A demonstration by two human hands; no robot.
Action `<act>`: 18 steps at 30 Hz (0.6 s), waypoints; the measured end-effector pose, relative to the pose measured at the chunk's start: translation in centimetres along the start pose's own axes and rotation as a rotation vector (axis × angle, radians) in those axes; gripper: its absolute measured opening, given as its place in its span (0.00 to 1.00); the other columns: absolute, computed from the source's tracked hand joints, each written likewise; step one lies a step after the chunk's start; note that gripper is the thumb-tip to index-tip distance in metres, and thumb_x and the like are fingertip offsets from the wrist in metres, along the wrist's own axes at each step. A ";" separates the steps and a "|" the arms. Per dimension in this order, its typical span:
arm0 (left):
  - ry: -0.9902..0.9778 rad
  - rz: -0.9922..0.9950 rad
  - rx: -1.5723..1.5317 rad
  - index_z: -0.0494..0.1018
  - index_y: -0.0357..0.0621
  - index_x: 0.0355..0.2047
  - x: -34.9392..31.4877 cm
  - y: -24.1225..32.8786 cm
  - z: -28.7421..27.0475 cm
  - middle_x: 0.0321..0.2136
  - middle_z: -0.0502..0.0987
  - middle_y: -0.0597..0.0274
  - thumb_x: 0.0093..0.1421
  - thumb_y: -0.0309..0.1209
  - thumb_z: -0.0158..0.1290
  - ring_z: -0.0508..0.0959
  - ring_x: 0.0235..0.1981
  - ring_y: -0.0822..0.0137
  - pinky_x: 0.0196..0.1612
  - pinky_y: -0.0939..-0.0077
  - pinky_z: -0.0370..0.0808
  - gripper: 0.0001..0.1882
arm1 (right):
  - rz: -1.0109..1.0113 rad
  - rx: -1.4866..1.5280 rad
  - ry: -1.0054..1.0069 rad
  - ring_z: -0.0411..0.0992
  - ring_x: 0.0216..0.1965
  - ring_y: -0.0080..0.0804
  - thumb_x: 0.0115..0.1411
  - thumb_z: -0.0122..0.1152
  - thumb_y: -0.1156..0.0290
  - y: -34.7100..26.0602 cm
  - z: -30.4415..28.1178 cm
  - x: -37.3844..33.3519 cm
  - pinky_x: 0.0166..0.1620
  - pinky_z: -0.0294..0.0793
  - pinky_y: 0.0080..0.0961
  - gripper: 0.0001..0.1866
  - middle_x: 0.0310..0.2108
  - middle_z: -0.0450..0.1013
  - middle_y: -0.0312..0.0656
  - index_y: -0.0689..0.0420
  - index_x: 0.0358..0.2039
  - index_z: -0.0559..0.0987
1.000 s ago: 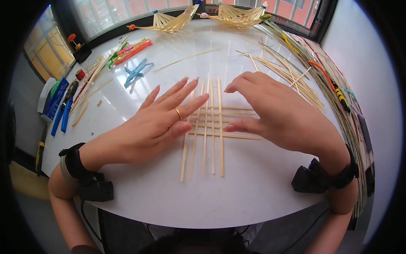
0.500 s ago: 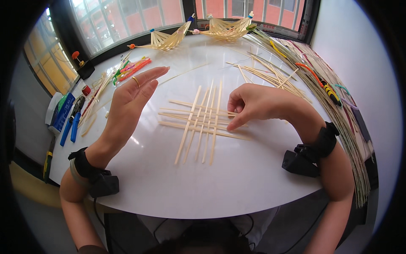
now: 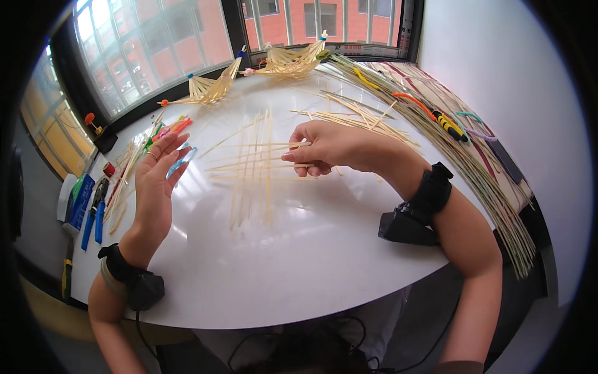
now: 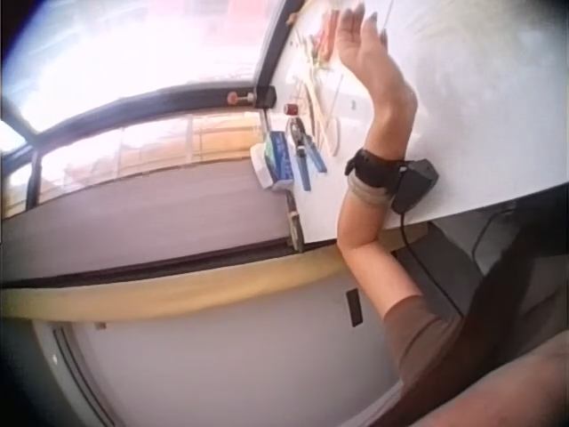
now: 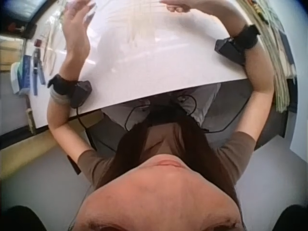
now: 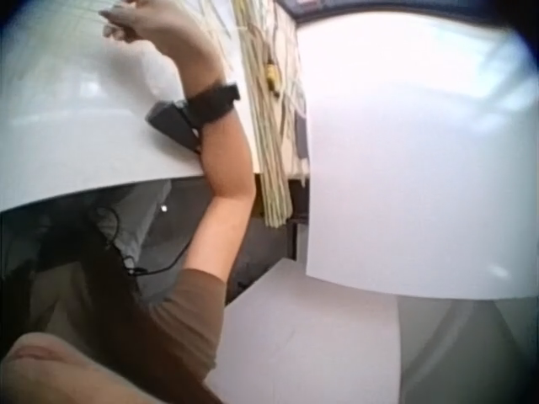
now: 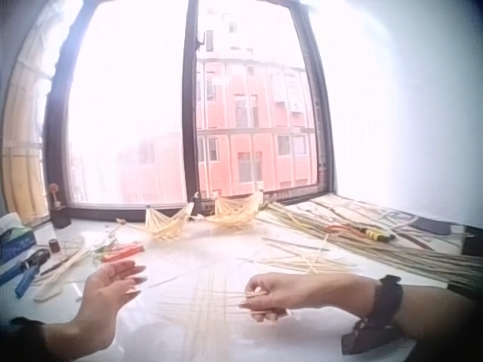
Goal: Weaving thin bamboo sticks into a square grid pattern on a white work surface.
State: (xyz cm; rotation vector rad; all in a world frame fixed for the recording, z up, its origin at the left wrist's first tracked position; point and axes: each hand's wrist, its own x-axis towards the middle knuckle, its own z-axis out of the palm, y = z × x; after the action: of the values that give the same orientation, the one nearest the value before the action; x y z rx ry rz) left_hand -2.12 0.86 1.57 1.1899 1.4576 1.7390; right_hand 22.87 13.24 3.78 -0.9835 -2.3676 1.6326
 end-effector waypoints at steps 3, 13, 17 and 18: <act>0.055 -0.100 -0.091 0.63 0.39 0.54 0.0 -0.4 0.2 0.51 0.71 0.57 0.63 0.33 0.47 0.71 0.51 0.68 0.54 0.74 0.66 0.21 | -0.095 0.141 0.118 0.62 0.18 0.13 0.66 0.52 0.64 -0.2 0.3 0.0 0.21 0.59 0.09 0.11 0.22 0.69 0.33 0.57 0.35 0.65; -0.529 -0.340 -0.183 0.64 0.38 0.53 0.3 0.4 0.3 0.50 0.73 0.53 0.62 0.42 0.52 0.78 0.44 0.64 0.46 0.73 0.75 0.25 | -0.361 0.200 0.208 0.62 0.18 0.14 0.68 0.47 0.68 -1.3 2.5 0.1 0.20 0.60 0.11 0.08 0.21 0.67 0.34 0.56 0.34 0.61; -0.523 -0.273 -0.093 0.73 0.36 0.44 -0.1 0.8 0.4 0.37 0.80 0.54 0.58 0.33 0.56 0.80 0.30 0.70 0.36 0.78 0.77 0.17 | -0.320 0.055 0.133 0.72 0.22 0.18 0.65 0.53 0.61 -1.4 2.4 -0.3 0.24 0.67 0.12 0.13 0.24 0.74 0.40 0.58 0.35 0.66; -0.488 -0.280 -0.097 0.75 0.36 0.41 -0.3 1.2 0.6 0.33 0.80 0.54 0.57 0.31 0.57 0.80 0.27 0.72 0.33 0.80 0.77 0.14 | -0.297 0.077 0.117 0.74 0.24 0.20 0.65 0.53 0.60 -1.5 2.5 -0.5 0.26 0.69 0.13 0.14 0.27 0.76 0.41 0.59 0.37 0.67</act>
State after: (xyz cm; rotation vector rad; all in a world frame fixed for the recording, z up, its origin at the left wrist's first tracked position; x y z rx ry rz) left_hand -1.33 0.60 2.64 1.1878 1.1639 1.2091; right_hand 21.49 10.62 4.12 -0.6556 -2.2281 1.4989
